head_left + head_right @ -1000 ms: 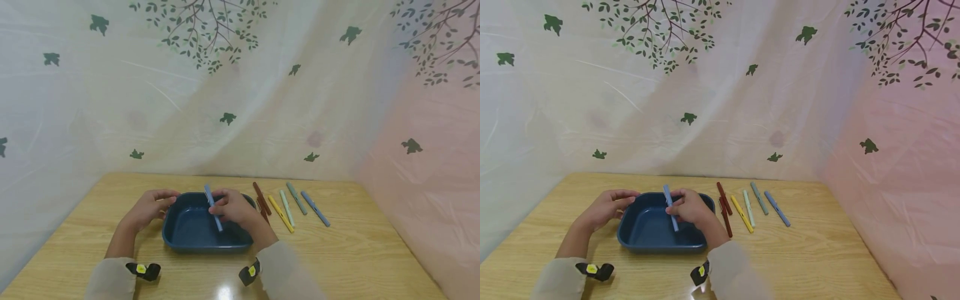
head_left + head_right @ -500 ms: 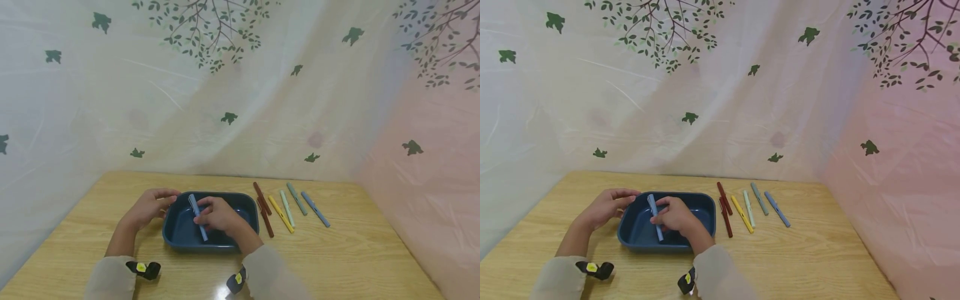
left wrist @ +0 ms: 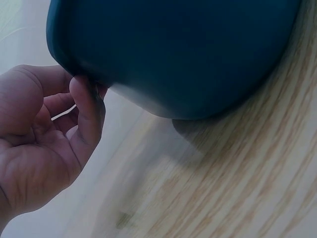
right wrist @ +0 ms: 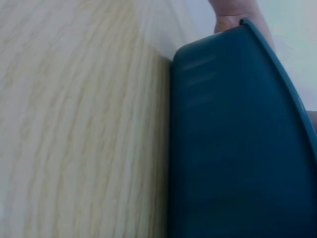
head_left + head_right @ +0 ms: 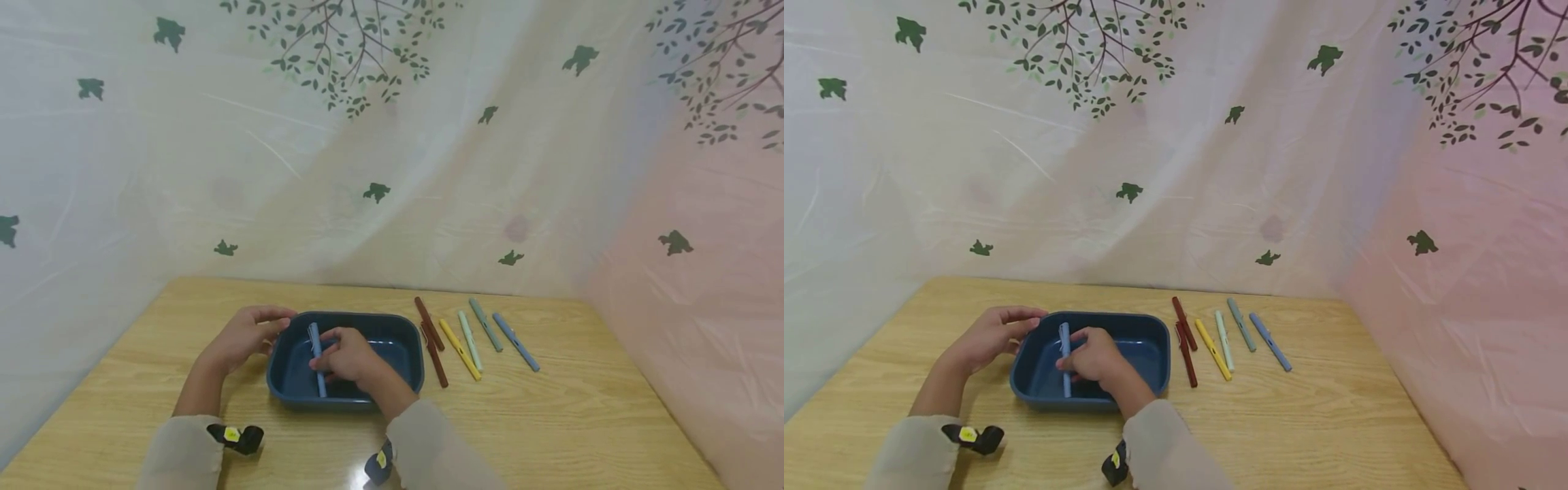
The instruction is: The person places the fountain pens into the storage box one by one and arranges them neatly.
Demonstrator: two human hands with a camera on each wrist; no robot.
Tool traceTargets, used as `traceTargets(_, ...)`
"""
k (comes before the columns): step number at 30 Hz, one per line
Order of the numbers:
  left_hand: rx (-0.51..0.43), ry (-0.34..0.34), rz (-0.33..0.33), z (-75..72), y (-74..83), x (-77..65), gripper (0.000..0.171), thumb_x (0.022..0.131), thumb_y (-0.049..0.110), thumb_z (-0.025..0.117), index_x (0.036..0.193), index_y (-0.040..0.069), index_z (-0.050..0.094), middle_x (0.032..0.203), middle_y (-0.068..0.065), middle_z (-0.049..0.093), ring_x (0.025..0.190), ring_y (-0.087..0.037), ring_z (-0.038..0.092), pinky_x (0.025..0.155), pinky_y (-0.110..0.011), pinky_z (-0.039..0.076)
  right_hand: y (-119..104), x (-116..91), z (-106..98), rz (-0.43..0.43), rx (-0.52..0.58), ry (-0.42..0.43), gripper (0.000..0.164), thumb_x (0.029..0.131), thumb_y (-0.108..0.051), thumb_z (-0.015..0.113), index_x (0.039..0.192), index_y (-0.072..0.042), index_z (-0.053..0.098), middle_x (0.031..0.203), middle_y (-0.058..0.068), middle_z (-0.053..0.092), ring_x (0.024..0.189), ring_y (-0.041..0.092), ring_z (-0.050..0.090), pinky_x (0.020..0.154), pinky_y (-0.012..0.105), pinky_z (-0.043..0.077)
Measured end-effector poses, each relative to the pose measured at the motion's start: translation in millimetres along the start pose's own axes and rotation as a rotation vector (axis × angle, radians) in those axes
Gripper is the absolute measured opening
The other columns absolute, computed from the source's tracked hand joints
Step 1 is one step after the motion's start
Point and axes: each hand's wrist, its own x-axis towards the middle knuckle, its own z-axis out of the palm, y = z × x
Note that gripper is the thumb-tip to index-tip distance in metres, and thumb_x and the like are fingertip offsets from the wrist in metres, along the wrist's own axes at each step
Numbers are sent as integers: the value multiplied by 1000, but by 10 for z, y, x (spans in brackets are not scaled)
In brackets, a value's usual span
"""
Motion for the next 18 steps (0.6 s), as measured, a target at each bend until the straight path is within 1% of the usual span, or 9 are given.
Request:
traceTargets(4,4,4,-3,-3,2,2,38,106,24,58,137,2,62,136,-19,61,109,-25,62,80,-38,57,14,25,17,18,-20,7,41,86,6,77,123,2,60,83,9,71,69,17,68,66,35,60)
traceTargets(11,1,2,2,-13,2,24,37,106,22,58,135,1,63,130,-18,64,102,-24,63,78,-38,57,-4,66,66,36,-29,39,39,83,5,80,118,2,62,78,9,72,65,18,70,63,33,60)
traceTargets(18,-19,-2,3,-24,-19,34,37,105,21,59,135,-1,62,125,-17,65,98,-23,61,76,-38,57,-27,81,126,68,-83,40,40,83,4,81,119,1,63,76,9,70,61,17,69,61,30,59)
